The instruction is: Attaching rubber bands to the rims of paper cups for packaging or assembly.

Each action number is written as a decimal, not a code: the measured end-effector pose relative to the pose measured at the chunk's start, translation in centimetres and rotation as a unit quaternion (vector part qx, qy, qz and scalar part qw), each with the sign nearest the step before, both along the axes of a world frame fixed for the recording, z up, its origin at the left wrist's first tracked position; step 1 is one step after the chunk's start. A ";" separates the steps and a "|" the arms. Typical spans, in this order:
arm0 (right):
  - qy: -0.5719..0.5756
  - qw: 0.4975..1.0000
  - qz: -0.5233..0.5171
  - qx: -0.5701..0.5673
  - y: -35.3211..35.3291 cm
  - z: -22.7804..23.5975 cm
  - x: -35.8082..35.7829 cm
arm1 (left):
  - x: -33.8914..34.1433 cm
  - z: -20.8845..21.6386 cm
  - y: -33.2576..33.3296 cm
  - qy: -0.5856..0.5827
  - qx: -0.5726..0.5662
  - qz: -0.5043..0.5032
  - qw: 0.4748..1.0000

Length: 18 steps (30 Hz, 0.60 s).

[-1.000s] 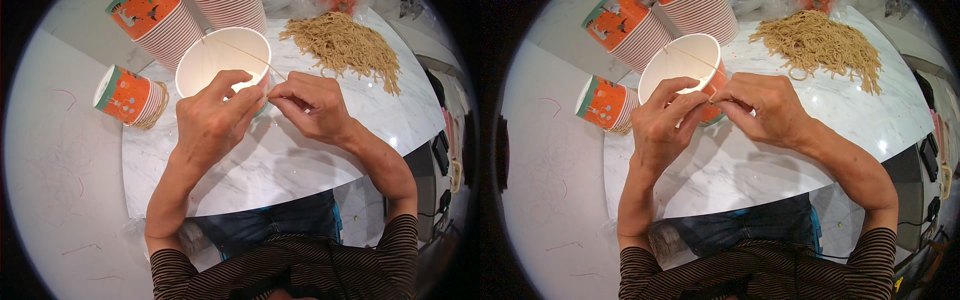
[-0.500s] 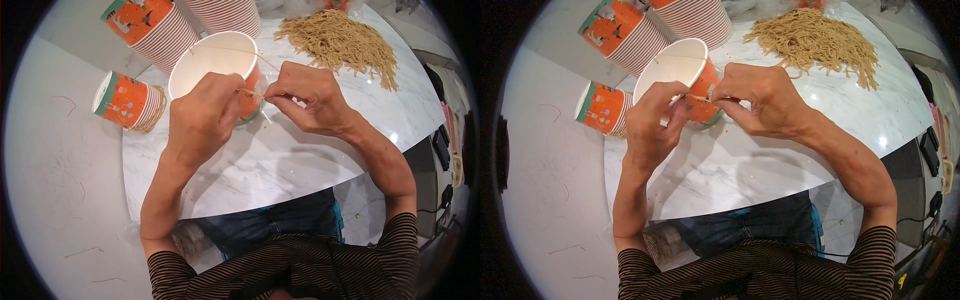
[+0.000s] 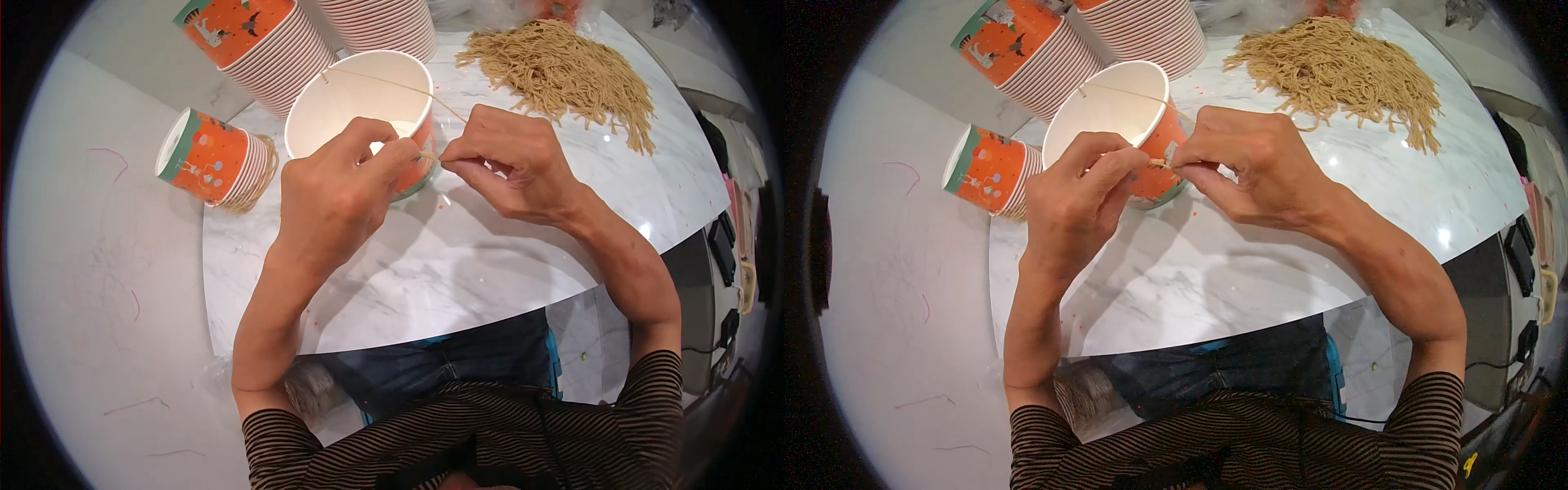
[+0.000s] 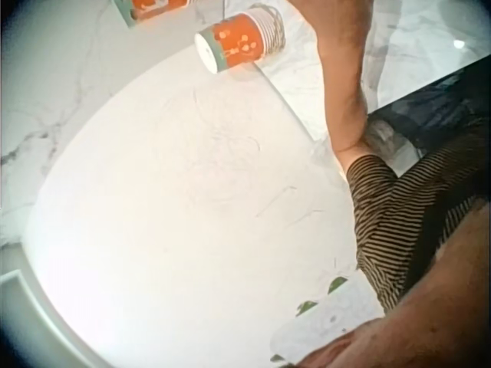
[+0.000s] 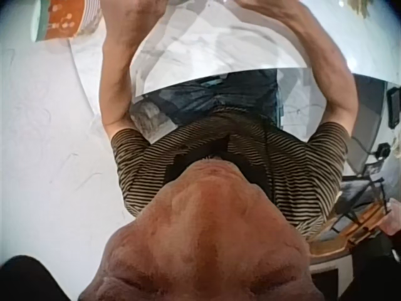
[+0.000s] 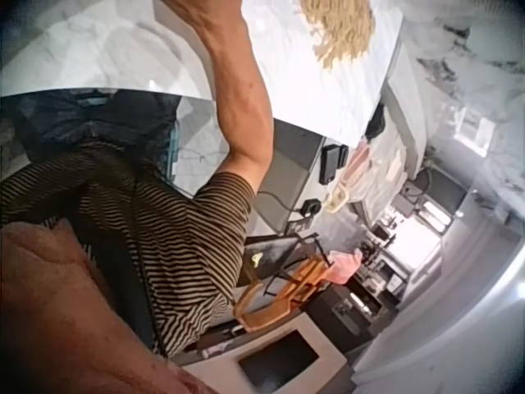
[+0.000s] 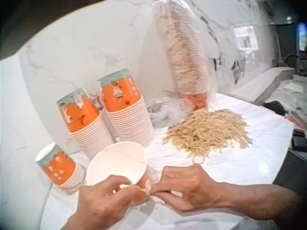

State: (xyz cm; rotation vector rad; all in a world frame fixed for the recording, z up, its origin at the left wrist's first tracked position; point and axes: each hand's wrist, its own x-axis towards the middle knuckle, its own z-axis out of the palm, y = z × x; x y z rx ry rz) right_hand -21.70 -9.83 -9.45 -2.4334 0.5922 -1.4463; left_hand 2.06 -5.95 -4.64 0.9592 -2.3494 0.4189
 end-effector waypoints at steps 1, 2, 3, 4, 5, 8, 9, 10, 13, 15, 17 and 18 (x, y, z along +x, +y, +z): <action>-0.002 1.000 -0.001 0.010 0.0 0.1 0.0 | -0.1 0.0 0.1 -0.006 -0.011 0.004 1.000; -0.002 1.000 0.001 0.010 -0.1 0.1 0.0 | -0.1 0.1 0.1 -0.013 -0.022 0.008 1.000; -0.005 1.000 0.006 0.004 -0.1 0.1 0.0 | -0.1 0.1 0.2 -0.012 -0.023 0.008 1.000; -0.009 1.000 0.011 -0.002 -0.1 0.2 0.0 | -0.1 0.2 0.3 -0.013 -0.013 0.009 1.000; -0.009 1.000 0.011 -0.003 -0.1 0.3 -0.2 | -0.1 0.3 0.4 -0.015 -0.002 0.009 1.000; 0.032 0.999 -0.009 -0.007 -0.6 0.8 -0.9 | 0.0 0.4 0.3 0.006 0.022 -0.003 1.000; 0.040 0.999 -0.028 -0.016 -1.2 0.7 -1.1 | 0.0 0.3 0.3 0.006 0.020 -0.003 1.000; 0.048 0.997 -0.047 -0.025 -1.7 0.6 -1.4 | 0.0 0.1 0.3 0.011 0.034 -0.013 0.999; 0.059 0.994 -0.092 -0.030 -3.0 0.0 -2.2 | 0.0 0.2 0.6 0.026 0.058 -0.051 0.997; 0.046 0.993 -0.110 -0.005 -3.9 -0.6 -2.6 | 0.1 0.3 0.9 0.036 0.067 -0.078 0.994; 0.046 0.992 -0.111 0.022 -4.3 -0.8 -2.8 | 0.2 0.4 1.2 0.062 0.043 -0.111 0.991; 0.045 0.991 -0.112 0.052 -4.4 -0.9 -2.8 | 0.6 0.4 1.4 0.063 0.039 -0.107 0.991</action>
